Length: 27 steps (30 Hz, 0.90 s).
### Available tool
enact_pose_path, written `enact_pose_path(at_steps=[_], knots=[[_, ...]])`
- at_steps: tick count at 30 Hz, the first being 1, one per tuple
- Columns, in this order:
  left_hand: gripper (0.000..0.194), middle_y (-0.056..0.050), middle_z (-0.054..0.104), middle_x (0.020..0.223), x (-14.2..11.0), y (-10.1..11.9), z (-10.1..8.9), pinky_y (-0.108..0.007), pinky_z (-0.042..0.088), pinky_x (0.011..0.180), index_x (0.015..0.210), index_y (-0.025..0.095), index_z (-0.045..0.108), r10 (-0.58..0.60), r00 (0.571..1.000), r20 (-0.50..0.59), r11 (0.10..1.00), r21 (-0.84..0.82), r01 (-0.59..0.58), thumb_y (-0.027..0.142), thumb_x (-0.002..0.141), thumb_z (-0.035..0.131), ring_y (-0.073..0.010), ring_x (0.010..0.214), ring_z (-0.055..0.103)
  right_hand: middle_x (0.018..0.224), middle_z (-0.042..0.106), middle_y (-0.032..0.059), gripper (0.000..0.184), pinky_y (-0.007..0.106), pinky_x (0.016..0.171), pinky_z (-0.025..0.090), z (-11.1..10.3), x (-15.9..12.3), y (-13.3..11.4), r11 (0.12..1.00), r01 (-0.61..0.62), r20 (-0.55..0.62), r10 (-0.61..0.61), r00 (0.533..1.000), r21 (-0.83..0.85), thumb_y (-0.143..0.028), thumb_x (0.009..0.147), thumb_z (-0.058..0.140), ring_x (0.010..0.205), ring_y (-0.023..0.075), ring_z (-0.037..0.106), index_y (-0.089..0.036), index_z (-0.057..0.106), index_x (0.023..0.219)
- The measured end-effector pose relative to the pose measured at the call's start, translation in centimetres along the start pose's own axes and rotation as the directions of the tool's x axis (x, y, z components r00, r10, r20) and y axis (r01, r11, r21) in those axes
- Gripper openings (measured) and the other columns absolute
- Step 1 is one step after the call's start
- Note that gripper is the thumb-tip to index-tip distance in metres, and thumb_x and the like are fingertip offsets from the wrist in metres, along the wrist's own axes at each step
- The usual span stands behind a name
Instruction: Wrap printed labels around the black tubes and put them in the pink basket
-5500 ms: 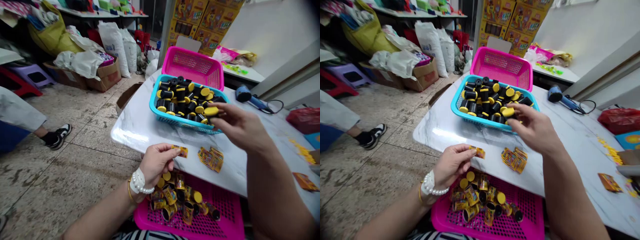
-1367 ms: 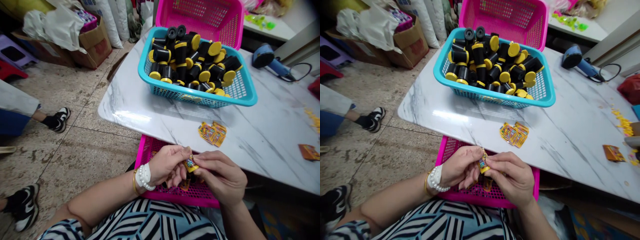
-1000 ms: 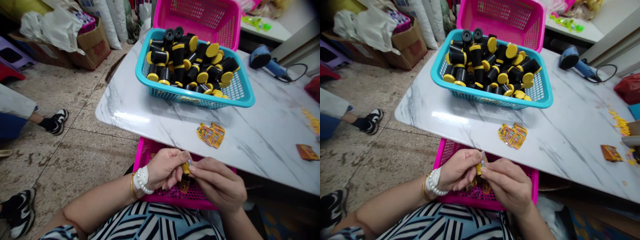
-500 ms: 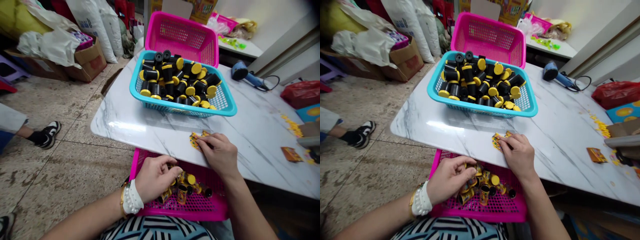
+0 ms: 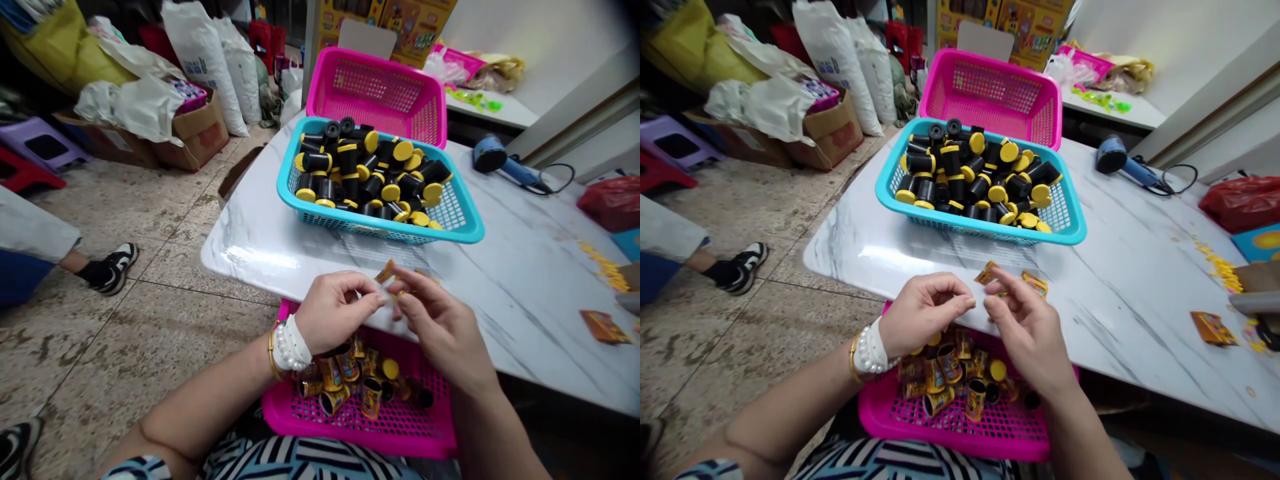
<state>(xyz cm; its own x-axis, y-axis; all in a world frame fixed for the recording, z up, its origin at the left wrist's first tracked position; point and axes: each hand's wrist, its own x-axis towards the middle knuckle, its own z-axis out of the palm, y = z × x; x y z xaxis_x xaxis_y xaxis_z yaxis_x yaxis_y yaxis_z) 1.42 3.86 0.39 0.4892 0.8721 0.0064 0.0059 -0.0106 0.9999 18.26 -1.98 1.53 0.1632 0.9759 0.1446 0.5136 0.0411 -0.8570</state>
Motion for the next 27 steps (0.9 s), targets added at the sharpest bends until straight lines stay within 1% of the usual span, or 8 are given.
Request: enact_pose_path(at_steps=[3,5,7,10,13,16,20,27], knots=[[0.021,0.002,0.057,0.061,-0.3,0.0,-0.2,-0.020,0.038,0.052,0.074,0.016,0.066,-0.070,0.997,-0.036,0.997,0.025,0.071,0.032,0.087,0.063,-0.0088,0.054,0.048,0.069,0.070,0.0008,0.026,0.025,0.050,0.049,-0.1,0.7,0.7,0.997,-0.077,0.083,0.077,0.994,-0.004,-0.041,0.090,0.067,0.053,0.0128,0.060,-0.018,0.076,0.099],[0.021,0.002,0.057,0.061,-0.3,-0.1,-0.5,-0.021,0.038,0.050,0.078,0.016,0.066,-0.090,0.991,-0.097,0.992,0.077,0.097,0.033,0.089,0.062,-0.0087,0.051,0.047,0.071,0.071,0.0016,0.021,0.026,0.054,0.050,-0.4,0.7,1.3,0.994,-0.028,-0.010,0.027,1.000,-0.102,-0.039,0.090,0.068,0.057,0.0136,0.062,-0.019,0.076,0.088],[0.020,0.000,0.063,0.069,0.0,0.0,-0.9,-0.023,0.043,0.055,0.084,0.015,0.067,-0.013,0.986,-0.168,0.972,0.228,0.052,0.034,0.089,0.063,-0.0099,0.055,0.052,0.075,0.073,0.0025,0.019,0.027,0.057,0.049,-0.8,0.6,1.7,0.974,0.037,-0.121,-0.066,0.990,-0.224,-0.037,0.090,0.068,0.061,0.0144,0.063,-0.020,0.076,0.084],[0.026,-0.009,0.070,0.092,1.3,0.3,-1.5,-0.032,0.052,0.074,0.100,0.012,0.070,0.158,0.968,-0.196,0.808,0.589,-0.013,0.036,0.090,0.066,-0.0175,0.076,0.064,0.075,0.073,0.0018,0.015,0.027,0.058,0.047,-1.4,1.2,1.4,0.900,0.162,-0.168,-0.248,0.954,-0.405,-0.032,0.091,0.068,0.060,0.0139,0.062,-0.021,0.075,0.083],[0.043,-0.017,0.068,0.111,3.6,0.7,-1.7,-0.039,0.055,0.079,0.118,0.010,0.067,0.135,0.985,-0.108,0.551,0.834,0.016,0.042,0.089,0.068,-0.0287,0.093,0.069,0.073,0.071,0.0010,0.014,0.027,0.060,0.048,-1.5,2.6,0.0,0.827,0.314,-0.065,-0.386,0.920,-0.467,-0.028,0.093,0.066,0.061,0.0134,0.062,-0.021,0.073,0.083],[0.036,-0.018,0.067,0.117,5.8,1.0,-1.8,-0.040,0.057,0.074,0.114,0.013,0.069,0.029,0.999,-0.021,0.410,0.912,0.007,0.039,0.089,0.068,-0.0313,0.090,0.072,0.076,0.071,0.0019,0.011,0.026,0.065,0.051,-1.4,4.3,-1.6,0.750,0.482,0.023,-0.531,0.847,-0.453,-0.025,0.094,0.065,0.068,0.0145,0.066,-0.020,0.072,0.086],[0.021,-0.014,0.072,0.094,7.1,0.9,-2.1,-0.036,0.057,0.072,0.103,0.014,0.071,0.027,0.998,0.063,0.353,0.933,-0.069,0.023,0.097,0.053,-0.0281,0.086,0.074,0.078,0.073,0.0017,0.010,0.024,0.066,0.051,-1.4,6.1,-2.2,0.647,0.608,0.070,-0.656,0.752,-0.460,-0.021,0.093,0.066,0.069,0.0132,0.068,-0.019,0.073,0.087],[0.025,-0.018,0.072,0.100,7.0,-0.1,-2.4,-0.036,0.057,0.073,0.108,0.010,0.066,0.064,0.997,0.035,0.256,0.965,-0.051,0.015,0.099,0.043,-0.0265,0.085,0.073,0.066,0.073,-0.0008,0.019,0.025,0.054,0.047,-0.6,6.2,1.2,0.846,0.377,-0.196,-0.471,0.860,-0.377,-0.032,0.091,0.068,0.053,0.0122,0.062,-0.021,0.074,0.077]])
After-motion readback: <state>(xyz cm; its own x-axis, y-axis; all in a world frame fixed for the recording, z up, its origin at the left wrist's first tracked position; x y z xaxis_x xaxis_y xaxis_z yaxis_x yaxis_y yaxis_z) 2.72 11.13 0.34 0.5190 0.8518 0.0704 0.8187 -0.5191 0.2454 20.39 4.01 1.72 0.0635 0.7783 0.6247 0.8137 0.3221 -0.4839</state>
